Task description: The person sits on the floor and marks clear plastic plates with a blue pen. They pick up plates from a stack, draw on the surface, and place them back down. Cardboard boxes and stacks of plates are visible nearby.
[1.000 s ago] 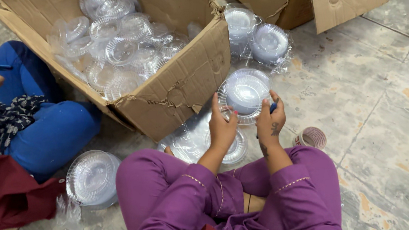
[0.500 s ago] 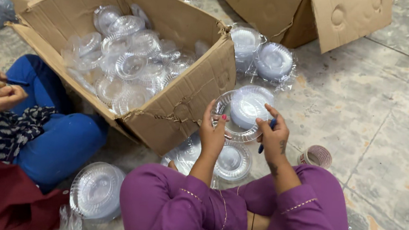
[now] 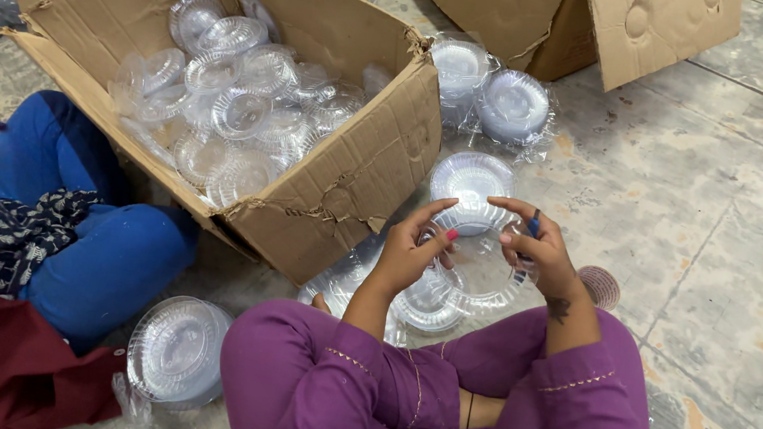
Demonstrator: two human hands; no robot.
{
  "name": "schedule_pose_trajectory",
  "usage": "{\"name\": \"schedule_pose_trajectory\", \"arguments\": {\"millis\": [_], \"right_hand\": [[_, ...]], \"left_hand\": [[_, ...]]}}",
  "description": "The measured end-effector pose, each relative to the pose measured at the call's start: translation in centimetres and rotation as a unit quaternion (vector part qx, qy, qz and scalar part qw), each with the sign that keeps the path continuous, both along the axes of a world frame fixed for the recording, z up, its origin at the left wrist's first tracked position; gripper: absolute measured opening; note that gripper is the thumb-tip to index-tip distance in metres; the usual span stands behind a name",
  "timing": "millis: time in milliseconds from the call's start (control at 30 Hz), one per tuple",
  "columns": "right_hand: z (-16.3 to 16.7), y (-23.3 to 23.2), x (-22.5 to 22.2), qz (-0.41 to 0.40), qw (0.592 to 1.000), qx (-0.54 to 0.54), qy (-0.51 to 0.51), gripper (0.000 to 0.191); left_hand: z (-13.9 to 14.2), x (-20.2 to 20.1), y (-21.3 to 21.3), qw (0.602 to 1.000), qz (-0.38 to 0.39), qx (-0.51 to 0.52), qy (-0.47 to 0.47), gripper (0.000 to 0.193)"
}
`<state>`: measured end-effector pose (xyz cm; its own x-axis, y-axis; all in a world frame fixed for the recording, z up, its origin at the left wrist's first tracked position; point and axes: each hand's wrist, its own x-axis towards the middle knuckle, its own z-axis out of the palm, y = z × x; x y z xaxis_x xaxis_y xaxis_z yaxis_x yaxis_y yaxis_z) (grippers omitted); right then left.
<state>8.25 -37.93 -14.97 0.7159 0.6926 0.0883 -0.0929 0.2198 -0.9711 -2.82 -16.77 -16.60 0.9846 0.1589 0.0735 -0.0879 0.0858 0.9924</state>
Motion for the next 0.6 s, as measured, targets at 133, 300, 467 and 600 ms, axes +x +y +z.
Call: {"name": "schedule_pose_trajectory", "arguments": {"millis": [133,300,467,600], "right_hand": [[0.8,0.1,-0.5,0.045,0.999,-0.020,0.020,0.064],[1.2,1.0,-1.0,-0.003,0.998,-0.034,0.061,0.061],[1.0,1.5,-1.1,-0.052,0.997,-0.031,0.057,0.059],[0.5,2.0,-1.3,-0.090,0.994,-0.016,0.064,0.060]], "left_hand": [[-0.3,0.0,0.5,0.999,-0.028,-0.027,-0.030,0.053],[-0.2,0.0,1.0,0.999,-0.008,-0.024,-0.024,0.051],[-0.1,0.1,0.9,0.997,0.065,-0.044,-0.017,0.050],[-0.7,0.5,1.0,0.985,0.159,-0.032,-0.051,0.050]]}}
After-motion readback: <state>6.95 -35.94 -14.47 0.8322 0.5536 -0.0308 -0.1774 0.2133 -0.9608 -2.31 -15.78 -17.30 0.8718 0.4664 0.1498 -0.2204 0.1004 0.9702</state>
